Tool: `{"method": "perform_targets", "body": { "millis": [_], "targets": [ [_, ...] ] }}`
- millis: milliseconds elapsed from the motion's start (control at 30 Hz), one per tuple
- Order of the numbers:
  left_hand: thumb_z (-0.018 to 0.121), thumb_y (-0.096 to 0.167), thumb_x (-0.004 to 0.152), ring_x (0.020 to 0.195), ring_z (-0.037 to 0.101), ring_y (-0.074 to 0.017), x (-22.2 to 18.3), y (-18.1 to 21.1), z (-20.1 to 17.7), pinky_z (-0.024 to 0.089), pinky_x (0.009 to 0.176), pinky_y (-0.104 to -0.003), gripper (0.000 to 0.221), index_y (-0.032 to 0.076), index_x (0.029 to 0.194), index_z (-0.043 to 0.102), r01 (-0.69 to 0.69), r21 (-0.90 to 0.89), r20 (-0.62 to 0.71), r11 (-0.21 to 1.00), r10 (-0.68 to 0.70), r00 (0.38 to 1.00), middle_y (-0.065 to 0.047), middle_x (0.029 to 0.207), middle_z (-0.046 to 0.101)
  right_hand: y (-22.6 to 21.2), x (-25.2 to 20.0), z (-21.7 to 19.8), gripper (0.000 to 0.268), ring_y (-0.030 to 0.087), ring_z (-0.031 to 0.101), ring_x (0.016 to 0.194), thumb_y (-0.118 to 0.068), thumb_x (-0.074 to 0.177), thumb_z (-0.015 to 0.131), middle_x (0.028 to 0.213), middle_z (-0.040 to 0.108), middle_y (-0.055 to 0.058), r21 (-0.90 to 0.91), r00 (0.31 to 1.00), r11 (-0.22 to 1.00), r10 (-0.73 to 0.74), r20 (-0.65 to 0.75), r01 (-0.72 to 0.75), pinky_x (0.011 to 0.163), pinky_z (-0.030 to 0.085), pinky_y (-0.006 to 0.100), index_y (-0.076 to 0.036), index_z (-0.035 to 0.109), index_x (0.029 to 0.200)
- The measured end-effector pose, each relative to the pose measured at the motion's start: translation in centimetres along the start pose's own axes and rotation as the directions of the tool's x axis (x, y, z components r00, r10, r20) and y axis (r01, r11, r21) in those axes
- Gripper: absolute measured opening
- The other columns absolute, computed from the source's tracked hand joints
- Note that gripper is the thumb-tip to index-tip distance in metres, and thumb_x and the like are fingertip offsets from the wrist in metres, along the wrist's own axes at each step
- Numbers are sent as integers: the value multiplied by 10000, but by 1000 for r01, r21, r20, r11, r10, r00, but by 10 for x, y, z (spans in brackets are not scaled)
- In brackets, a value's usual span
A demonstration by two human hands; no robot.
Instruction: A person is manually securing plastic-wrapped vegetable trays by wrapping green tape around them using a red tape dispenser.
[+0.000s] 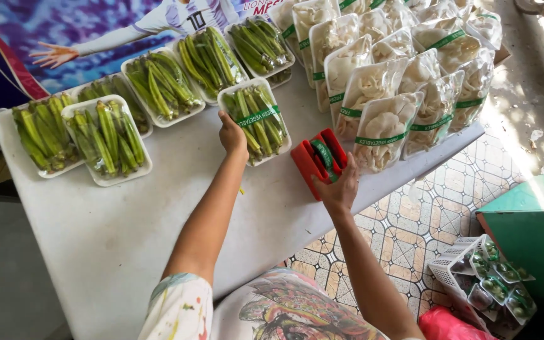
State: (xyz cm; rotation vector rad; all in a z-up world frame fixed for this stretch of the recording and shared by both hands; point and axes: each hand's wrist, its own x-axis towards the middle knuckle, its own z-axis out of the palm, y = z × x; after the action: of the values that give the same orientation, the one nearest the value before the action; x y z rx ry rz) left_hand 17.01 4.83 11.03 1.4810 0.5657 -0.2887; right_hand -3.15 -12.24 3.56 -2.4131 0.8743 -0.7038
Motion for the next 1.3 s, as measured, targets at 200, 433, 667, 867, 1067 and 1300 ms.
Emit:
{"method": "perform_targets", "body": {
  "millis": [200, 433, 667, 867, 1067, 1300],
  "targets": [
    [185, 712, 1056, 1422, 471, -363, 72, -94, 75, 395, 1173, -508, 885, 8, 1406, 592, 69, 94, -5, 993, -69, 998, -190, 1460, 570, 23, -73, -55, 1178, 442, 622, 1182, -311, 580, 984, 1329, 562, 208, 64, 986, 987, 141, 92, -147, 988, 550, 529, -157, 352, 1563],
    [201, 589, 1047, 999, 710, -408, 44, -95, 132, 580, 770, -499, 812, -29, 1150, 717, 195, 189, -16, 962, -195, 981, -231, 1118, 735, 27, -117, -85, 1108, 272, 695, 1041, -436, 589, 918, 1290, 648, 151, -9, 978, 990, 143, 149, -143, 739, 617, 428, -142, 363, 1502],
    [386, 571, 1015, 948, 686, -376, 73, -83, 51, 541, 777, -498, 641, 12, 1087, 693, -178, 535, 148, 826, 116, 982, -184, 1004, 709, 5, -123, -52, 1140, 333, 692, 1077, -413, 560, 960, 1268, 651, 146, 56, 992, 998, 0, 125, -8, 822, 596, 475, -146, 387, 1508],
    [710, 139, 887, 1066, 614, -418, 109, -36, -208, 498, 886, -554, 324, 66, 1193, 633, -584, 657, -318, 477, 878, 359, -188, 1133, 640, -20, -116, -14, 1216, 392, 657, 1137, -482, 536, 987, 1236, 622, 183, 66, 989, 996, -74, 126, 66, 960, 557, 500, -122, 394, 1535],
    [374, 521, 1098, 1165, 632, -455, 221, -57, -335, 459, 1027, -582, 589, 10, 1179, 656, -265, 541, -392, 799, 518, 760, -249, 1175, 700, -61, -111, -6, 1248, 425, 604, 1201, -407, 607, 976, 1310, 542, 198, 65, 976, 997, -59, 209, 46, 1028, 508, 525, -125, 278, 1604],
    [419, 695, 1057, 1014, 696, -383, 180, -44, -304, 530, 897, -526, 665, 80, 988, 663, -331, 453, -303, 828, 492, 816, -149, 959, 694, -88, -96, -49, 1321, 561, 401, 1390, -199, 614, 971, 1528, 333, 338, 208, 872, 973, -19, 490, -96, 1106, 396, 664, -82, 133, 1630]
  ]
}}
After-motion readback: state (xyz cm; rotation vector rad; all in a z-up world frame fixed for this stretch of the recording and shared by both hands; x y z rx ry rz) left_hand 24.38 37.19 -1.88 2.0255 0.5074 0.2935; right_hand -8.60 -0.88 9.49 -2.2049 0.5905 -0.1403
